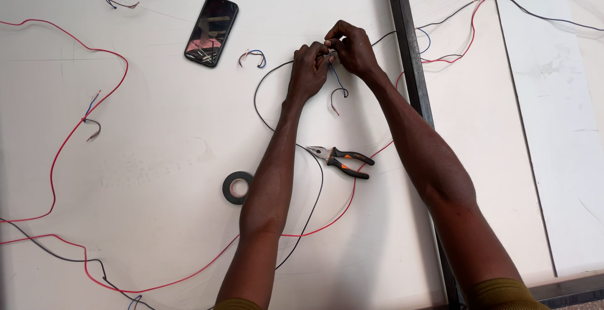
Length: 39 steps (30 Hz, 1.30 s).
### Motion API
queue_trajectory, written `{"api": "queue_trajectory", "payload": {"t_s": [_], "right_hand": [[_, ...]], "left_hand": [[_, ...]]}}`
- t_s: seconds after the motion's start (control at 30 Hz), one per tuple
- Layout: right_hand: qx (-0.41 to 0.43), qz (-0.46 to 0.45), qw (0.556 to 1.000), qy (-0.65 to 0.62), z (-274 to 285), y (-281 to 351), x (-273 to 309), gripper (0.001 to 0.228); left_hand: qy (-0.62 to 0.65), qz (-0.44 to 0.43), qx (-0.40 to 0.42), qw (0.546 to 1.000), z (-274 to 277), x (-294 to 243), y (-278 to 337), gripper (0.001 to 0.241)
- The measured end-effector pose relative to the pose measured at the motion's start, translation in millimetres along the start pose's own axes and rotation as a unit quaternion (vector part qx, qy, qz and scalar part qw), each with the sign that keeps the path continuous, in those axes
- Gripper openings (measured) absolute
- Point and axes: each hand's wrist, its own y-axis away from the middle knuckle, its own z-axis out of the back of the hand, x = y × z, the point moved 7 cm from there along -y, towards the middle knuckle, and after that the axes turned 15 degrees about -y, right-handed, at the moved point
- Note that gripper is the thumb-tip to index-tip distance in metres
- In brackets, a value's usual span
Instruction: Stripping, connecting, and taping electrical wires inside a sign frame
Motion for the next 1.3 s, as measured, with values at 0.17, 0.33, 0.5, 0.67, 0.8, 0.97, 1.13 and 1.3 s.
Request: {"api": "queue_trajectory", "payload": {"t_s": [0.17,0.33,0.5,0.67,0.8,0.97,1.13,1.3], "right_hand": [[-0.002,0.001,1.000,0.015,-2,-5,-13,0.018],[-0.008,-0.046,0.999,0.026,5,-1,-36,0.011],[-0.126,0.040,0.989,0.073,7,21,4,0.003],[-0.275,0.184,0.928,0.169,-5,75,40,0.007],[-0.262,0.114,0.941,0.183,-17,94,20,0.002],[-0.240,0.078,0.957,0.142,-35,95,17,0.023],[-0.250,0.080,0.953,0.153,-31,86,9,0.005],[-0.157,0.223,0.852,0.447,-41,73,29,0.005]], "left_hand": [[-0.049,-0.043,-0.032,0.997,4,-6,6,0.019],[-0.105,-0.099,-0.066,0.987,-9,0,10,0.023],[-0.037,0.008,0.019,0.999,-7,8,0,0.010],[0.034,0.051,0.118,0.991,-3,20,-9,0.009],[0.145,0.055,0.163,0.974,-7,28,-12,0.014],[0.202,0.074,0.187,0.958,-18,32,-14,0.016],[0.199,0.056,0.161,0.965,-26,34,-10,0.014],[-0.053,-0.005,0.010,0.999,-15,24,2,0.009]]}}
